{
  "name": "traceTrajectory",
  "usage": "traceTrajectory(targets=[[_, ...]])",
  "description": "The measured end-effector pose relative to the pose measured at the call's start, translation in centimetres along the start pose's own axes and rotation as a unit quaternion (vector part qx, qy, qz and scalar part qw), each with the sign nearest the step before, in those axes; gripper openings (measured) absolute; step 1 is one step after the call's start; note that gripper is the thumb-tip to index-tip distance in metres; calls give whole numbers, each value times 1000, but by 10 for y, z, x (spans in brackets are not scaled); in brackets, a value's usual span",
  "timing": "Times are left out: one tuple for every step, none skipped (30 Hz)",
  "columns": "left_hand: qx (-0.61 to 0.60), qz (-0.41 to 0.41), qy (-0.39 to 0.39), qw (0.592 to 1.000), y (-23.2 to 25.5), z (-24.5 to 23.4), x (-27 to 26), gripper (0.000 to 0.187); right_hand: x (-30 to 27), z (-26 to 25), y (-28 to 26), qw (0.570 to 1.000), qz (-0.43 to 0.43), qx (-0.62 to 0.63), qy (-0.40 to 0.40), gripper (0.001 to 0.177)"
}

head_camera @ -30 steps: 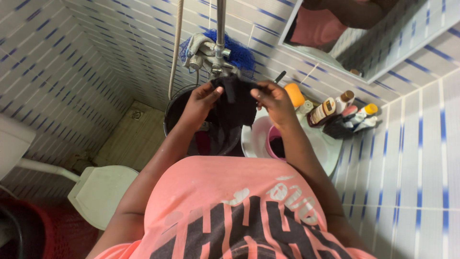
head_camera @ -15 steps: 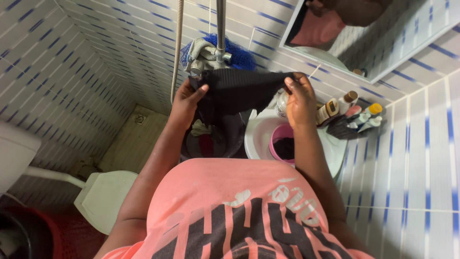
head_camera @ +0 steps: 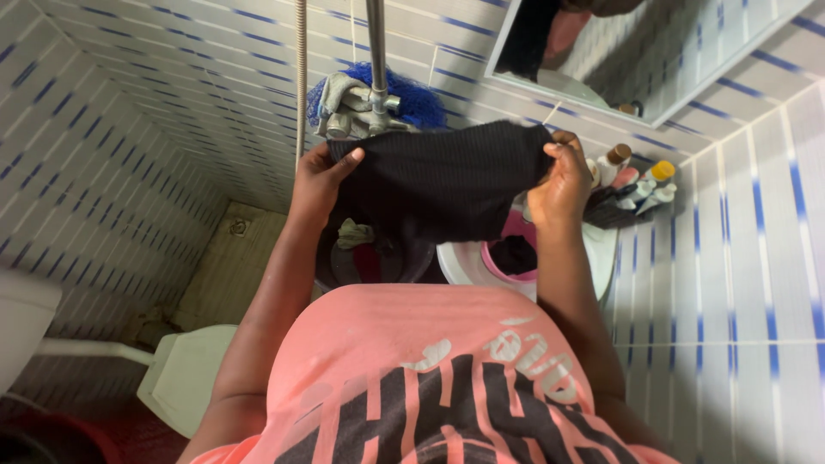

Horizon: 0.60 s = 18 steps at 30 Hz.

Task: The person is hand-washing small items of clothing in a bowl and a bucket in a bathroom.

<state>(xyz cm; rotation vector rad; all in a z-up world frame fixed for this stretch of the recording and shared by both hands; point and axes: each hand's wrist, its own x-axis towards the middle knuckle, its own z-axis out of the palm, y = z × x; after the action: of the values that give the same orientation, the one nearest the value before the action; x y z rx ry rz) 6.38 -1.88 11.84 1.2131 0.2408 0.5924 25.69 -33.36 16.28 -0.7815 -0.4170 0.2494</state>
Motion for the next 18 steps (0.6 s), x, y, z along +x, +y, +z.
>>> traceTrajectory(targets=[[-1, -2, -4, 1000, 4, 3, 0, 17, -2, 0, -1, 1000, -3, -1, 4, 14], [16, -5, -6, 1000, 7, 6, 0, 18, -4, 0, -2, 1000, 20, -1, 0, 14], [32, -7, -9, 999, 11, 9, 1, 20, -6, 0, -4, 999, 43, -2, -5, 14], [31, -9, -13, 999, 12, 10, 3, 20, -10, 12, -9, 999, 41, -3, 0, 14], [43, -7, -11, 999, 12, 12, 4, 21, -13, 25, -14, 996, 67, -57, -11, 18], [55, -5, -10, 998, 13, 13, 6, 22, -17, 37, -19, 989, 93, -110, -22, 22], [55, -7, -13, 998, 11, 12, 9, 22, -15, 26, -13, 989, 92, -111, -19, 22], [57, -3, -10, 998, 9, 10, 12, 21, -14, 16, -7, 978, 92, -185, -35, 31], [60, 1, -7, 998, 7, 9, 15, 20, -12, 5, -1, 960, 93, -259, -52, 41], [60, 0, -10, 998, 11, 11, 15, 20, -13, 3, 1, 960, 92, -259, -49, 41], [66, -2, -10, 998, 16, 12, 15, 19, -15, 1, 3, 943, 118, -304, -66, 41], [71, -4, -11, 997, 21, 13, 14, 18, -17, -1, 5, 923, 143, -347, -82, 41], [71, -5, -12, 997, 21, 12, 16, 18, -18, 2, 5, 923, 143, -347, -80, 41], [79, -1, -17, 997, 22, 10, 17, 17, -20, 5, 4, 886, 201, -409, -81, 42], [87, 4, -21, 996, 22, 9, 18, 16, -22, 8, 4, 842, 258, -468, -83, 44], [87, 3, -22, 996, 20, 7, 20, 16, -23, 10, 4, 842, 257, -468, -81, 44], [85, 13, -29, 996, 19, 4, 22, 16, -24, 12, 3, 823, 273, -486, -106, 42], [83, 23, -36, 996, 17, 1, 24, 17, -25, 14, 3, 804, 289, -503, -130, 43]])
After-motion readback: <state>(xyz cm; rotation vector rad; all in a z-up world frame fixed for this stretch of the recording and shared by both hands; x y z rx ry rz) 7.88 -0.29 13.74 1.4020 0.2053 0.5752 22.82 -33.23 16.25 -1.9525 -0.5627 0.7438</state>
